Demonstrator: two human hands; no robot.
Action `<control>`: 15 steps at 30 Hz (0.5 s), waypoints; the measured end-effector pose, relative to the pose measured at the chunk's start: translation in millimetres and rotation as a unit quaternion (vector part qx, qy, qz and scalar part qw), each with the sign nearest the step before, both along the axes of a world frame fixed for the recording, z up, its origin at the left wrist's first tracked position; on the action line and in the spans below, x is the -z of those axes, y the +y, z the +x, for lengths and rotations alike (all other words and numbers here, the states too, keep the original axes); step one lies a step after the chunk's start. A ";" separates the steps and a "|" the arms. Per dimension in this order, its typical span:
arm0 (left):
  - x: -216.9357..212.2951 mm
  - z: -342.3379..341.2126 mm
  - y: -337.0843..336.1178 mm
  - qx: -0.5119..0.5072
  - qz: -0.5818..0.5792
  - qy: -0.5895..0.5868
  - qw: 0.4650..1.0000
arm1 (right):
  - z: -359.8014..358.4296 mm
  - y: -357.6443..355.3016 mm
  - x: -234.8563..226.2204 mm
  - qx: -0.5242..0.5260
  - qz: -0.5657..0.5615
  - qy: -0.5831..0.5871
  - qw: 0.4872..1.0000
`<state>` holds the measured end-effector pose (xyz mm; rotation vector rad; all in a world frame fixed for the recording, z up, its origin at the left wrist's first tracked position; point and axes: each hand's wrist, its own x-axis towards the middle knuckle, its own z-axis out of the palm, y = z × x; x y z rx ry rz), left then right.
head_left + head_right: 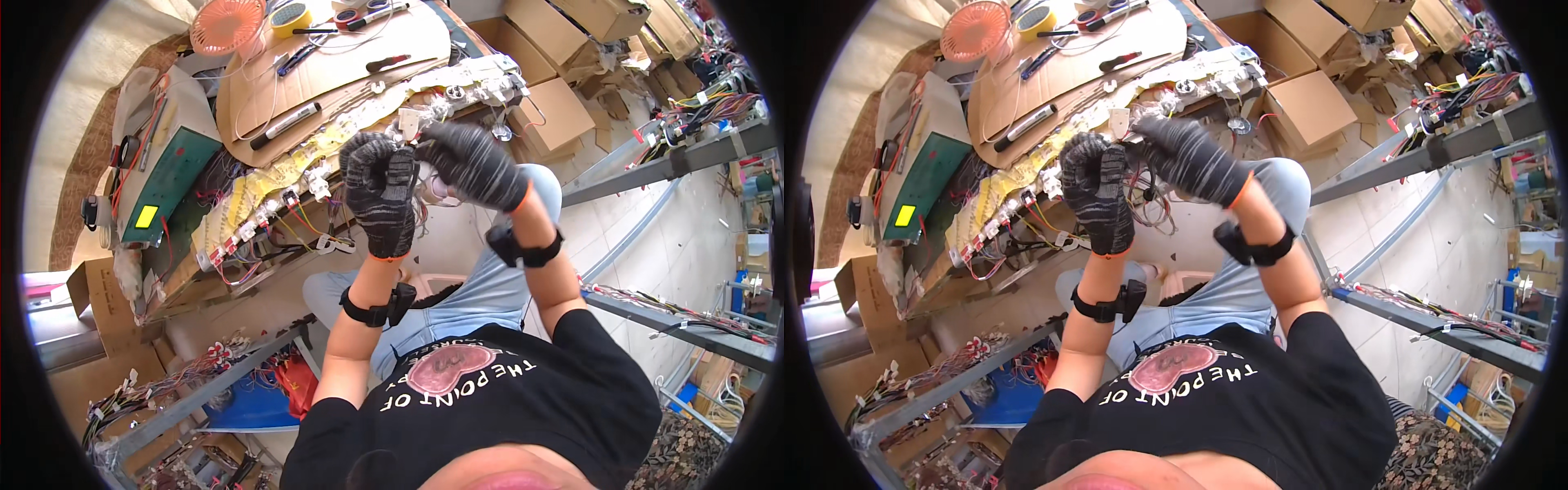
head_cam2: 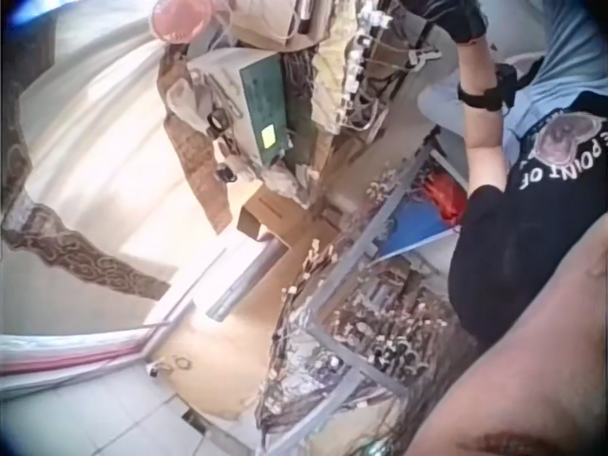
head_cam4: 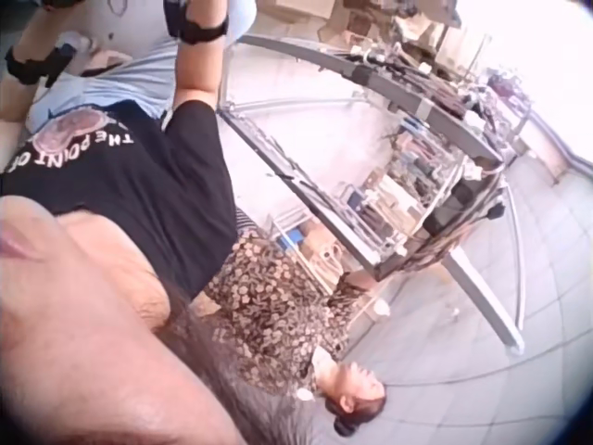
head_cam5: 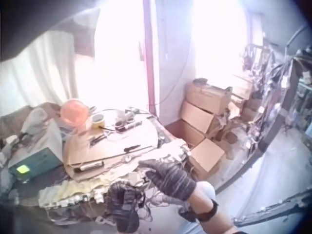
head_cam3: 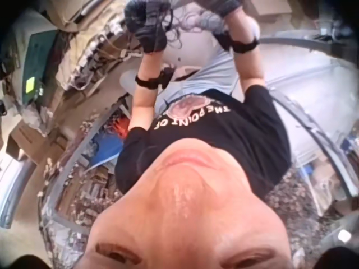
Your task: Connecting and securing wires to an electrical assembly board using hand tools.
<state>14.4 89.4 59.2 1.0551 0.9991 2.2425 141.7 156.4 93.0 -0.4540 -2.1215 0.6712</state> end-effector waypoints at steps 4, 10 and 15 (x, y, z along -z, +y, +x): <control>-26.5 -26.6 -4.9 -0.154 0.016 0.401 0.903 | -10.3 -10.8 42.7 -0.024 -0.130 0.102 0.986; -87.9 -71.3 17.9 0.189 -0.001 0.723 0.664 | -4.6 2.2 8.1 -0.008 0.056 -0.254 0.966; -94.4 -82.4 26.1 0.336 -0.078 0.521 0.781 | -17.5 -19.7 -0.8 0.013 0.062 -0.031 0.997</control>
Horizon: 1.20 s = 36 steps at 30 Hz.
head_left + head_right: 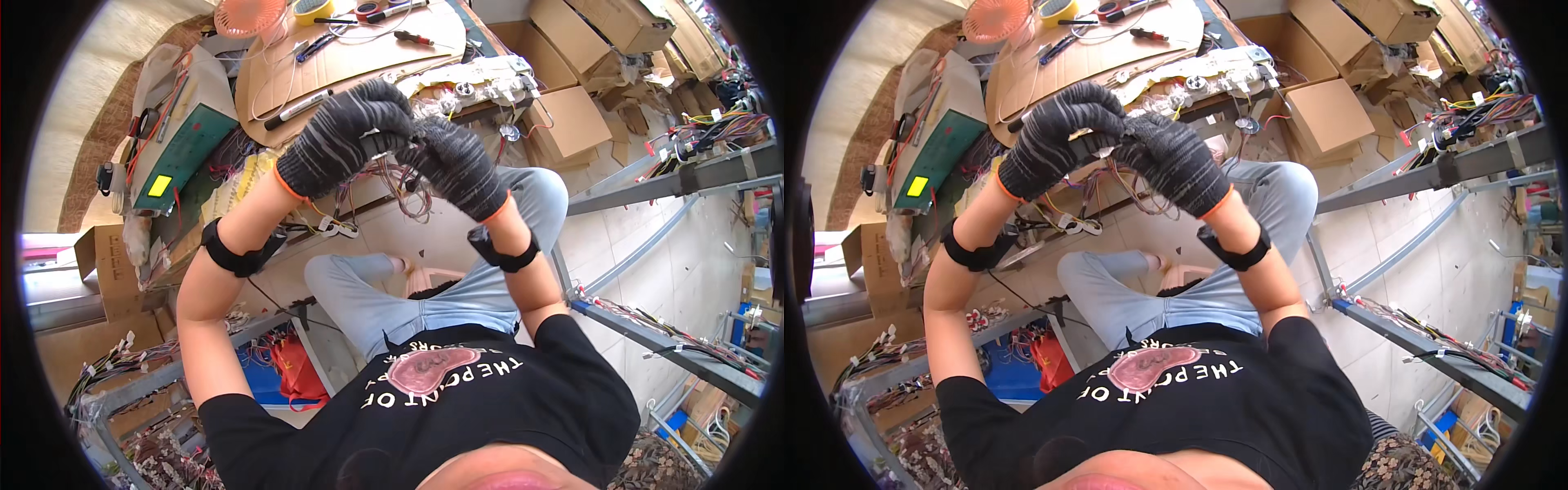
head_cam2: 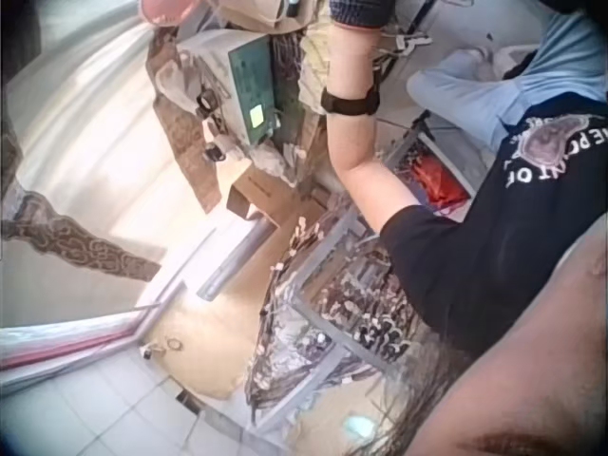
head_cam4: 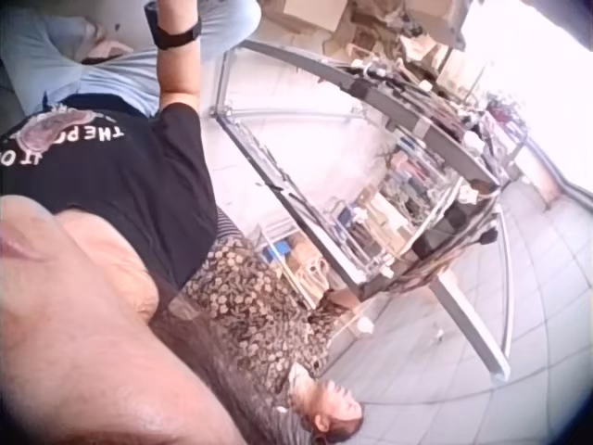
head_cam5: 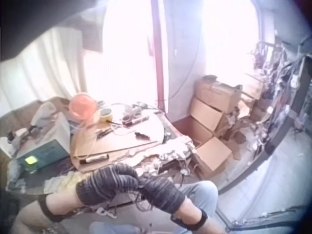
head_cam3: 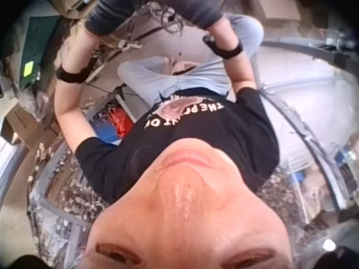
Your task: Connecting and securing wires to an electrical assembly board using hand tools.
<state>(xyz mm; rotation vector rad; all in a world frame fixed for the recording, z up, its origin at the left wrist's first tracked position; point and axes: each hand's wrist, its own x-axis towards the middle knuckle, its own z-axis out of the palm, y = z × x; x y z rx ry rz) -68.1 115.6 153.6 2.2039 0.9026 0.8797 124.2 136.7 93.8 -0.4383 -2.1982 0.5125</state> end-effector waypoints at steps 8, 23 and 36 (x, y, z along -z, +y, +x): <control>-23.0 18.9 9.8 -0.151 -0.075 0.005 0.986 | -15.6 -18.4 14.4 0.171 -0.062 0.160 0.970; -1.5 18.4 17.8 -0.073 0.068 0.115 0.988 | -22.1 -18.3 17.3 0.223 -0.117 0.257 0.933; 40.6 30.8 -10.9 -0.146 0.023 -0.022 0.989 | 7.9 306.8 36.1 0.293 -0.109 -0.351 0.883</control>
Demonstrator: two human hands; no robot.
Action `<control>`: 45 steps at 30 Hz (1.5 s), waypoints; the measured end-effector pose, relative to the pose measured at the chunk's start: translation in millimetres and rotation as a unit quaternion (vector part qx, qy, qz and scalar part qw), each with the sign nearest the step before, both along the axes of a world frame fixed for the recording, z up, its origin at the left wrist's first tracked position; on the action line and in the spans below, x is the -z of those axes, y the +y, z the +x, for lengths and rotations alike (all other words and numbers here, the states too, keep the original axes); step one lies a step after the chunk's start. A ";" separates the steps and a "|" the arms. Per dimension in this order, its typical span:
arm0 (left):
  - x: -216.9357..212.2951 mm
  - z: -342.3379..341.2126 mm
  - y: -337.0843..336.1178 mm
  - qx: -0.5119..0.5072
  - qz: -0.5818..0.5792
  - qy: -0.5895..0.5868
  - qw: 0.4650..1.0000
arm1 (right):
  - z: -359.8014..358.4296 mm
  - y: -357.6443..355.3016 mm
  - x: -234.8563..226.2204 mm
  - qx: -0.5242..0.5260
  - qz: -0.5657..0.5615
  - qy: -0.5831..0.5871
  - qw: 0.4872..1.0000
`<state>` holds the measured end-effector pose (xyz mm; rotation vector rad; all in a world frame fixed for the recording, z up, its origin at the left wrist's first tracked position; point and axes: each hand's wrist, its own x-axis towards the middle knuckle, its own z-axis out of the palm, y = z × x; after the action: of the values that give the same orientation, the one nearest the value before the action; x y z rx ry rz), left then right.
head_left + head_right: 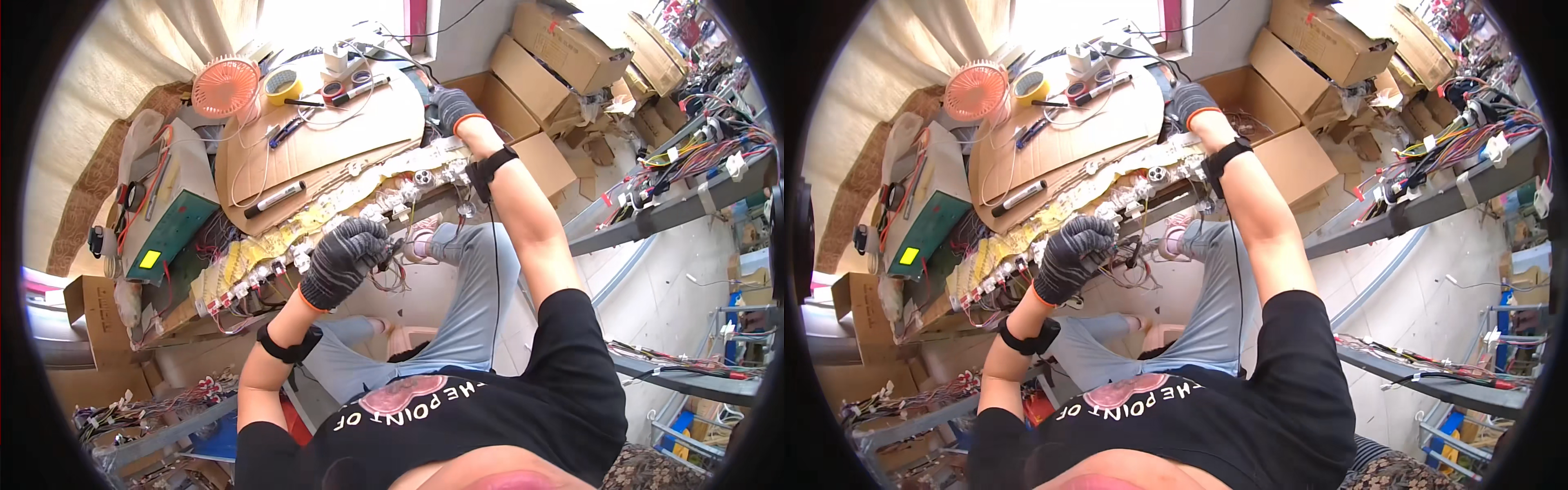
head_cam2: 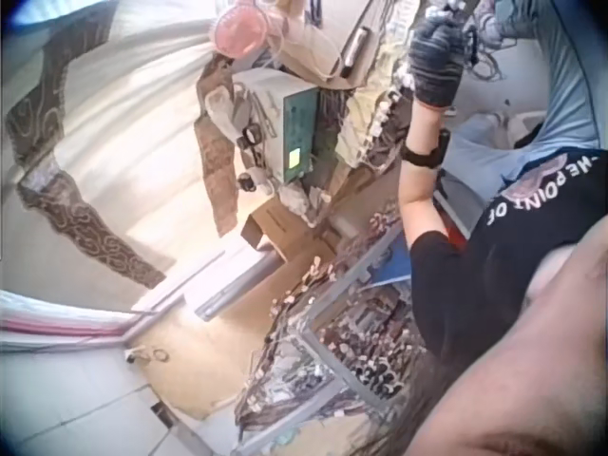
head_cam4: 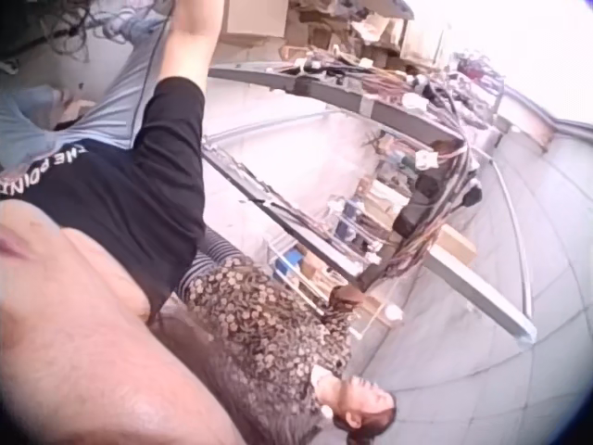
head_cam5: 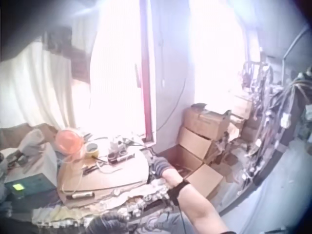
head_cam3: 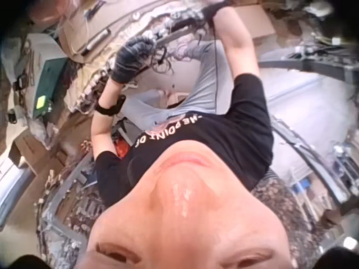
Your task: Connecting and securing wires to an electrical assembly board using hand tools.
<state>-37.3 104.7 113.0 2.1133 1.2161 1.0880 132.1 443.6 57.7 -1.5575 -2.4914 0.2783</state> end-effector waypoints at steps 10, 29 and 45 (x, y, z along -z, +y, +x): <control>23.8 2.4 -16.6 -0.036 0.080 -0.025 0.996 | 53.8 -22.2 -13.0 -0.036 0.084 0.021 0.996; 28.2 41.6 -26.7 -0.188 0.220 0.016 0.957 | 33.8 -308.4 -26.7 -0.171 -0.061 0.494 0.851; 49.7 40.1 -16.5 -0.100 0.088 -0.280 0.951 | -0.7 -333.8 7.0 0.058 -0.362 0.813 0.452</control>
<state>2.9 88.2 63.2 1.6342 1.0887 1.7919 131.4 109.8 50.7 -0.5800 -0.5650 1.8245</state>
